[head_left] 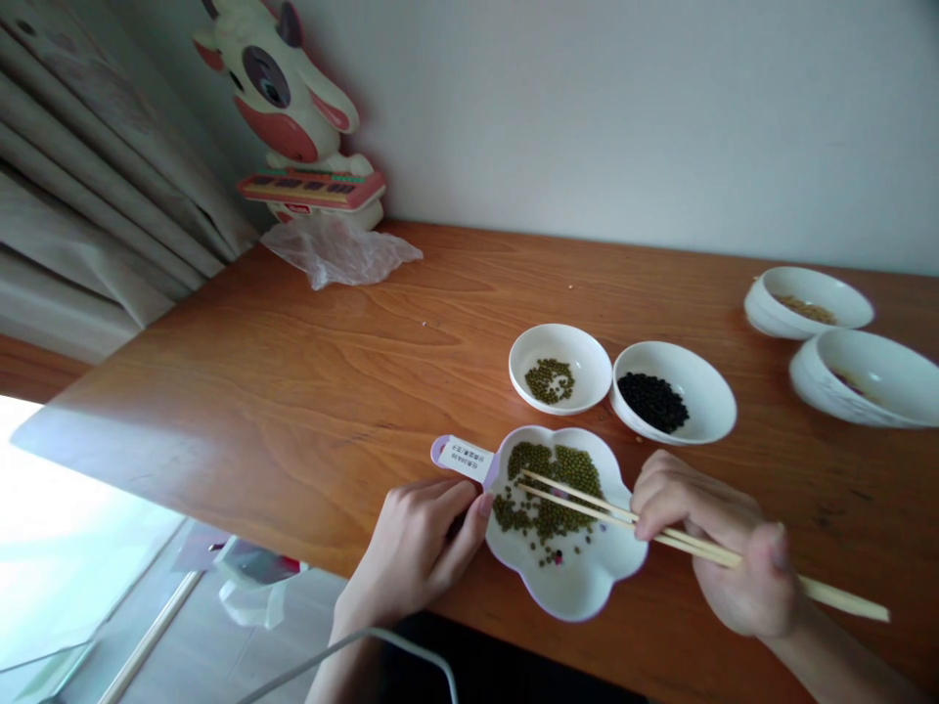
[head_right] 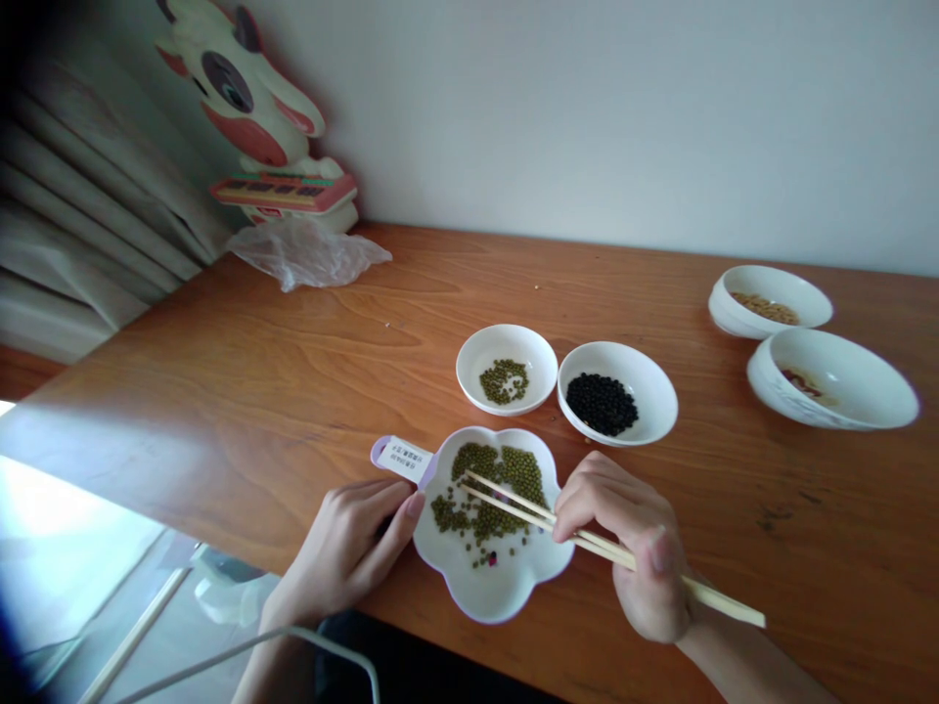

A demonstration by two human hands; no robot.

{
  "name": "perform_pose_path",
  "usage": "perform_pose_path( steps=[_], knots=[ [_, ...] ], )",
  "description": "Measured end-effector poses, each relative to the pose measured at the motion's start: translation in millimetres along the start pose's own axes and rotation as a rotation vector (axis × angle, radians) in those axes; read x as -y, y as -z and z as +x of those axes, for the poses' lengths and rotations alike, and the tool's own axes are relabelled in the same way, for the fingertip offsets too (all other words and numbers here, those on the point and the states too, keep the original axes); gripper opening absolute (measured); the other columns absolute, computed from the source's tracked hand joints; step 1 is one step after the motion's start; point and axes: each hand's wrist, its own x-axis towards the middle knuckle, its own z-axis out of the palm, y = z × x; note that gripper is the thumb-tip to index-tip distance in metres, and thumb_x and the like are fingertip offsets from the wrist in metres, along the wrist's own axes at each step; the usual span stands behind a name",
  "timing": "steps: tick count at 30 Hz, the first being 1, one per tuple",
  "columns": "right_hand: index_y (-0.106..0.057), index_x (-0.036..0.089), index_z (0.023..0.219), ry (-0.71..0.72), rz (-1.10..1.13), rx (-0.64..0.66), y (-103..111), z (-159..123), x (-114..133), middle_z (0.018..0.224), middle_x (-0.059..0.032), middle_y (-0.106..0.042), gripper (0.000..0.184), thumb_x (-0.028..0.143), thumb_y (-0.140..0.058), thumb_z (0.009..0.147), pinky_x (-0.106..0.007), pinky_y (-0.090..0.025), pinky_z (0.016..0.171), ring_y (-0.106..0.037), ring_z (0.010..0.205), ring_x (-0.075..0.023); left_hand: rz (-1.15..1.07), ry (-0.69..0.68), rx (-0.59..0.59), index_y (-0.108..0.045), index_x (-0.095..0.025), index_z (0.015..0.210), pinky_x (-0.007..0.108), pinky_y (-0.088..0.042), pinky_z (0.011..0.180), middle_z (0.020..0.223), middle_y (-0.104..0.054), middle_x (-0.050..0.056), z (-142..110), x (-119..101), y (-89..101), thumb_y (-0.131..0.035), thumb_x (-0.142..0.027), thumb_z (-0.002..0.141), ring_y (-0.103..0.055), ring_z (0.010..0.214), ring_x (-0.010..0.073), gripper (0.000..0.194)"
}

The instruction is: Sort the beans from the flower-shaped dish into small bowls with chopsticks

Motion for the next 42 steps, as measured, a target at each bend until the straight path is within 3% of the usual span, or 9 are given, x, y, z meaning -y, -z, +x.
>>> perform_pose_path(
  steps=[17,33,42],
  knots=[
    [-0.078,0.024,0.087,0.039,0.024,-0.075,0,-6,-6,0.070,-0.0047,-0.070,0.065,0.047,-0.022,0.110,-0.043,-0.040,0.069,-0.061,0.064,-0.0220,-0.004,0.002,0.002,-0.041,-0.020,0.076,0.026,-0.032,0.064,0.070,-0.053,-0.002,0,0,-0.2,-0.042,-0.032,0.109,-0.048,0.062,0.0108,0.034],
    [-0.074,0.023,0.079,0.003,0.026,-0.037,4,6,2,0.063,-0.0053,-0.065,0.080,0.070,-0.013,0.103,-0.041,-0.040,0.061,-0.058,0.059,-0.0224,-0.004,-0.001,0.002,-0.041,-0.020,0.075,0.027,-0.032,0.063,0.070,-0.053,-0.001,0,-1,1.4,-0.041,-0.032,0.109,-0.048,0.062,0.0115,0.035],
    [-0.078,0.024,0.083,0.022,0.041,-0.090,1,0,-4,0.065,-0.0047,-0.068,0.072,0.051,-0.017,0.109,-0.043,-0.040,0.068,-0.060,0.061,-0.0215,-0.006,0.003,0.003,-0.041,-0.020,0.076,0.027,-0.032,0.063,0.070,-0.053,-0.002,-1,-1,1.0,-0.042,-0.032,0.109,-0.047,0.062,0.0109,0.035]
  ],
)
